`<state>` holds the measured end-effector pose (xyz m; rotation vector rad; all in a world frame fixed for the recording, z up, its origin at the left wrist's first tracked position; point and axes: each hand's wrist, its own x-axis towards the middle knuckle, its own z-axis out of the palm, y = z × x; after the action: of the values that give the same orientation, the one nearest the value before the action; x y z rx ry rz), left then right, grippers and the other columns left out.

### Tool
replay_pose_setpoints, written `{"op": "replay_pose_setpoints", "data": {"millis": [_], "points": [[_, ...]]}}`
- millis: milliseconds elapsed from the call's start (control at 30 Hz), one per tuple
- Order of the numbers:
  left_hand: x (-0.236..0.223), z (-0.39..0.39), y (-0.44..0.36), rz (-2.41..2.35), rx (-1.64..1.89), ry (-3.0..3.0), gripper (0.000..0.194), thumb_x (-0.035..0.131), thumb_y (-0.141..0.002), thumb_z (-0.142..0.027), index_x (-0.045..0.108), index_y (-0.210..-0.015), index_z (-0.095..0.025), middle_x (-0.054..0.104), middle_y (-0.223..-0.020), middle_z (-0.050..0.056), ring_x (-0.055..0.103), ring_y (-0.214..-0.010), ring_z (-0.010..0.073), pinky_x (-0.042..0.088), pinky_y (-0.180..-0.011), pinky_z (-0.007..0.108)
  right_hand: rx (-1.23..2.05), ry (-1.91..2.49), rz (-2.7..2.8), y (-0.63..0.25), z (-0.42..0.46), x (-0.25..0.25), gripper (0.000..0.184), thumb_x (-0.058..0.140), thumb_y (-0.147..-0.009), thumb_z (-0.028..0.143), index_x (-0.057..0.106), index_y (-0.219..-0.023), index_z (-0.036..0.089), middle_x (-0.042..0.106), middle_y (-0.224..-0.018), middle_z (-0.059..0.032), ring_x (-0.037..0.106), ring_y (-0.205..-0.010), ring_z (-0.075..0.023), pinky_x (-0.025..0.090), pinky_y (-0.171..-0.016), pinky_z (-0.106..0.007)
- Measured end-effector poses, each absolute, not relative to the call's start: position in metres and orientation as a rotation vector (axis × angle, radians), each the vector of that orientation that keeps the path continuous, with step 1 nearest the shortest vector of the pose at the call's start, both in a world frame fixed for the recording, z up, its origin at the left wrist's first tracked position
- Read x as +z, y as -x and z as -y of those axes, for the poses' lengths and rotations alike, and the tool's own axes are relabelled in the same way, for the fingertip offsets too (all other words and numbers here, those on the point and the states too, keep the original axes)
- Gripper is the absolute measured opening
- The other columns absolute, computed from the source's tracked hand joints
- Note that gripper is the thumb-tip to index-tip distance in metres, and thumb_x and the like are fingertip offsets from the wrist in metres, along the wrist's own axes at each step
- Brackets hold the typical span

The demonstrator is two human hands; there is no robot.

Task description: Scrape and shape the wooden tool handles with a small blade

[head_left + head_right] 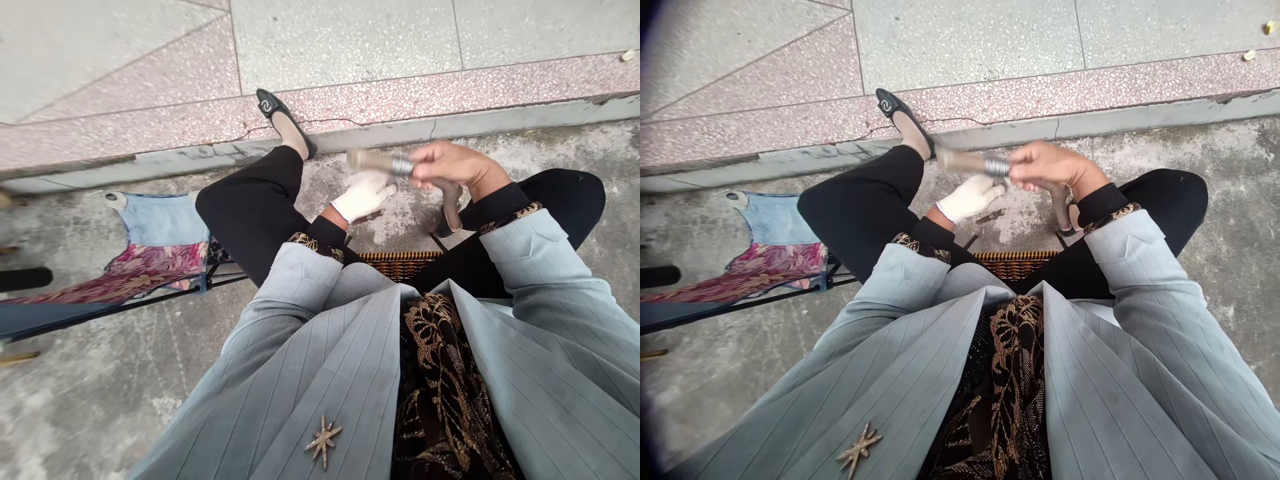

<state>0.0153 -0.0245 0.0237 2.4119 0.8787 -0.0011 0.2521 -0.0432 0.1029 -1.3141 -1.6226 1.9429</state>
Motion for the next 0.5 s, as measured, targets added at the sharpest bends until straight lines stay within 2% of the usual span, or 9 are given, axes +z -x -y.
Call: {"op": "replay_pose_setpoints", "data": {"millis": [67, 167, 300, 500], "points": [[0.024, 0.027, -0.017, -0.903, -0.005, -2.384, 0.042, 0.034, -0.109, -0.033, 0.069, -0.119, -0.012, 0.075, -0.109, 0.012, 0.068, -0.101, 0.0235, 0.050, -0.091, 0.035, 1.685, 1.411, 1.446, -0.253, 0.042, 0.106, 0.044, 0.080, -0.083, 0.061, 0.065, -0.087, 0.019, 0.063, -0.077, 0.0000, 0.051, -0.065, -0.0101, 0.044, -0.063, -0.027], [0.022, 0.030, -0.018, -0.894, -0.057, -2.371, 0.039, 0.037, -0.109, -0.033, 0.068, -0.121, -0.013, 0.075, -0.107, 0.010, 0.069, -0.101, 0.0217, 0.048, -0.091, 0.031, 1.462, 1.697, 1.447, -0.252, 0.038, 0.101, 0.044, 0.077, -0.087, 0.061, 0.061, -0.081, 0.020, 0.058, -0.070, -0.0021, 0.050, -0.063, -0.0131, 0.043, -0.060, -0.029], [0.020, 0.032, -0.017, -0.931, -0.101, -2.457, 0.040, 0.037, -0.110, -0.035, 0.068, -0.124, -0.015, 0.076, -0.112, 0.011, 0.070, -0.103, 0.0233, 0.047, -0.088, 0.032, 1.332, 1.950, 1.658, -0.253, 0.034, 0.090, 0.039, 0.074, -0.088, 0.058, 0.067, -0.085, 0.020, 0.059, -0.068, -0.0043, 0.054, -0.065, -0.0174, 0.045, -0.062, -0.033], [0.028, 0.035, -0.016, -0.962, -0.192, -2.573, 0.044, 0.034, -0.111, -0.039, 0.067, -0.129, -0.016, 0.077, -0.111, 0.011, 0.071, -0.099, 0.0240, 0.046, -0.083, 0.032, 1.071, 2.226, 2.151, -0.250, 0.028, 0.077, 0.022, 0.072, -0.090, 0.038, 0.075, -0.089, 0.016, 0.067, -0.080, -0.0095, 0.063, -0.078, -0.0235, 0.042, -0.069, -0.036]]}}
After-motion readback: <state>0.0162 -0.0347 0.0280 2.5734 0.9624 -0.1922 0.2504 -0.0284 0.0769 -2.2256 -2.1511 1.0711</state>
